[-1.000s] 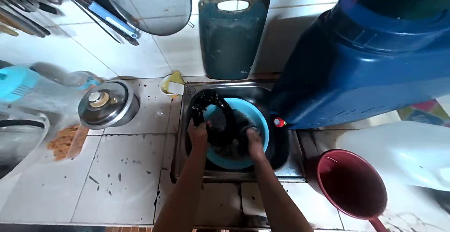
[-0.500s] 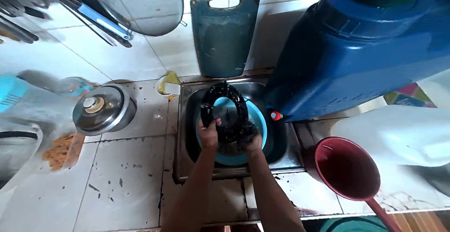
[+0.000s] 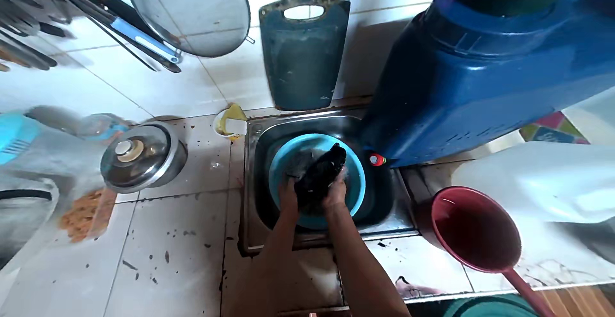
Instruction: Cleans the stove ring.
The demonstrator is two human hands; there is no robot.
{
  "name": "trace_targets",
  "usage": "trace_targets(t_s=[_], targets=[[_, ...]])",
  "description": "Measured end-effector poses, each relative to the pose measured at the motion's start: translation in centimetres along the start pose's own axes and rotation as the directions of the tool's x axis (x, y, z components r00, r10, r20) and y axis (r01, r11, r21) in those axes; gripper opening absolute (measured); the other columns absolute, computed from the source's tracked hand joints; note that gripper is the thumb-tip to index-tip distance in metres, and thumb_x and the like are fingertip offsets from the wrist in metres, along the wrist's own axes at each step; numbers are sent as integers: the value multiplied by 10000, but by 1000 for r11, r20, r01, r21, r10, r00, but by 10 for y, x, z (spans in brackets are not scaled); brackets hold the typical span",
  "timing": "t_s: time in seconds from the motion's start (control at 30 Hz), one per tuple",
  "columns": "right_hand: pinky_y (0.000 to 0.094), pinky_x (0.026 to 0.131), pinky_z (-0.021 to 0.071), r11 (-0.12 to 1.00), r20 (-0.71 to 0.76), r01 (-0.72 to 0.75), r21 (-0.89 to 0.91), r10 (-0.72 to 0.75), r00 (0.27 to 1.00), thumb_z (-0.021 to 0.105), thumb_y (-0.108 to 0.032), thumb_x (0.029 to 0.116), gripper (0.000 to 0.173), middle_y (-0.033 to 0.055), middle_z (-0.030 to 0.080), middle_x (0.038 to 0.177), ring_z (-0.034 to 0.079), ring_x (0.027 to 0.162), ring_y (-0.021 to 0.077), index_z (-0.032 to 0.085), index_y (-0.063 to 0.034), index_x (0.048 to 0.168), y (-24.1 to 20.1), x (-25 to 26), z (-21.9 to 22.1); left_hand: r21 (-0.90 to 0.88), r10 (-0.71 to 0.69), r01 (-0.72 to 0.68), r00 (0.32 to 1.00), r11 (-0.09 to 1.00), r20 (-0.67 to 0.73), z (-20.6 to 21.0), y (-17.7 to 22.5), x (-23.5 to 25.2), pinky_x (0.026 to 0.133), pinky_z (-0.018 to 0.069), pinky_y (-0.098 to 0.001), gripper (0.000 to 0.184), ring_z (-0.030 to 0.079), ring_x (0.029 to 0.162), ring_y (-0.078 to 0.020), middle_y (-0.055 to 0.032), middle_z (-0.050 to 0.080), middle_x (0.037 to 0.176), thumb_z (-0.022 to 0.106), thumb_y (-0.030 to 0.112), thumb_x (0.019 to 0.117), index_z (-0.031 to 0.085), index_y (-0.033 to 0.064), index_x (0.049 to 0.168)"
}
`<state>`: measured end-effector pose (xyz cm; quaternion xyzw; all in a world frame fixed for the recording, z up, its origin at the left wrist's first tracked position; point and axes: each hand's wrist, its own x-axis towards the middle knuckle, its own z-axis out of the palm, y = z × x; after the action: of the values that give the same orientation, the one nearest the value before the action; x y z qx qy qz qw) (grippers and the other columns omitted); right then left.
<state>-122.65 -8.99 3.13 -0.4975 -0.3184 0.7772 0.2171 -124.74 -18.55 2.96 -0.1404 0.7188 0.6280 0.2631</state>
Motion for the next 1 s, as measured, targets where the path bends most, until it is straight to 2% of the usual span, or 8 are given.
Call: trace_targets(t_s=[0.1, 0.23, 0.37, 0.47, 0.63, 0.7, 0.87, 1.0], targets=[[395, 968, 525, 980, 87, 17, -199, 1, 996, 376, -319, 1130, 467, 203, 634, 1248, 636, 1093, 218, 508, 39, 1399, 9, -1, 1, 449, 394, -453, 891, 770, 223, 1, 4, -8, 1107, 440, -506, 519, 559, 1283, -403, -319, 580, 1342, 531, 276, 1020, 547, -115, 1361], [369, 748, 562, 956, 176, -292, -12, 290, 941, 461, -178, 1097, 255, 121, 634, 1012, 643, 853, 186, 506, -29, 1299, 4, 3, -1, 768, 209, -346, 938, 538, 276, 8, 19, -7, 1065, 482, -496, 422, 629, 1226, -380, -273, 632, 1296, 397, 243, 1119, 573, -74, 1334], [416, 624, 542, 850, 117, -436, 297, 421, 900, 407, -275, 1085, 225, 86, 597, 862, 608, 738, 205, 532, -88, 1104, -20, 35, -18, 779, 324, -480, 871, 404, 368, 4, 5, -8, 992, 526, -532, 387, 679, 1124, -427, -304, 683, 1167, 445, 190, 1097, 635, -122, 1225], [397, 697, 552, 910, 6, -269, 315, 282, 959, 423, -254, 1101, 250, 102, 609, 962, 615, 822, 197, 535, -49, 1190, -9, 33, -12, 789, 326, -463, 879, 403, 349, 11, 5, -9, 976, 533, -536, 396, 684, 1114, -431, -301, 687, 1158, 442, 206, 1100, 639, -118, 1217], [382, 862, 547, 962, 116, -103, -254, 136, 984, 470, -169, 1103, 345, 177, 640, 1154, 641, 966, 205, 505, 31, 1382, 21, -8, -12, 820, 197, -320, 946, 474, 256, 13, 17, -5, 1060, 480, -538, 443, 632, 1220, -422, -295, 643, 1284, 385, 240, 1124, 571, -89, 1356], [399, 800, 550, 962, 81, -194, -190, 212, 974, 496, -182, 1093, 306, 161, 641, 1080, 637, 906, 214, 537, 15, 1323, 8, 2, -16, 818, 260, -359, 929, 449, 265, 13, 9, -7, 1024, 503, -546, 419, 659, 1169, -432, -303, 665, 1227, 421, 219, 1112, 607, -111, 1292], [393, 627, 540, 833, 42, -384, 399, 402, 915, 446, -254, 1081, 207, 87, 597, 890, 604, 754, 196, 538, -75, 1126, -17, 45, -22, 779, 411, -466, 863, 419, 295, 8, -18, -12, 935, 557, -546, 355, 705, 1052, -449, -316, 697, 1115, 498, 156, 1073, 648, -144, 1190], [395, 790, 555, 948, -22, -221, 227, 232, 972, 526, -223, 1077, 300, 129, 624, 1068, 625, 915, 202, 517, -27, 1304, 9, 25, -7, 724, 253, -342, 939, 600, 234, -11, 6, -8, 1087, 463, -504, 444, 589, 1255, -402, -298, 589, 1327, 485, 254, 1085, 534, -95, 1356]])
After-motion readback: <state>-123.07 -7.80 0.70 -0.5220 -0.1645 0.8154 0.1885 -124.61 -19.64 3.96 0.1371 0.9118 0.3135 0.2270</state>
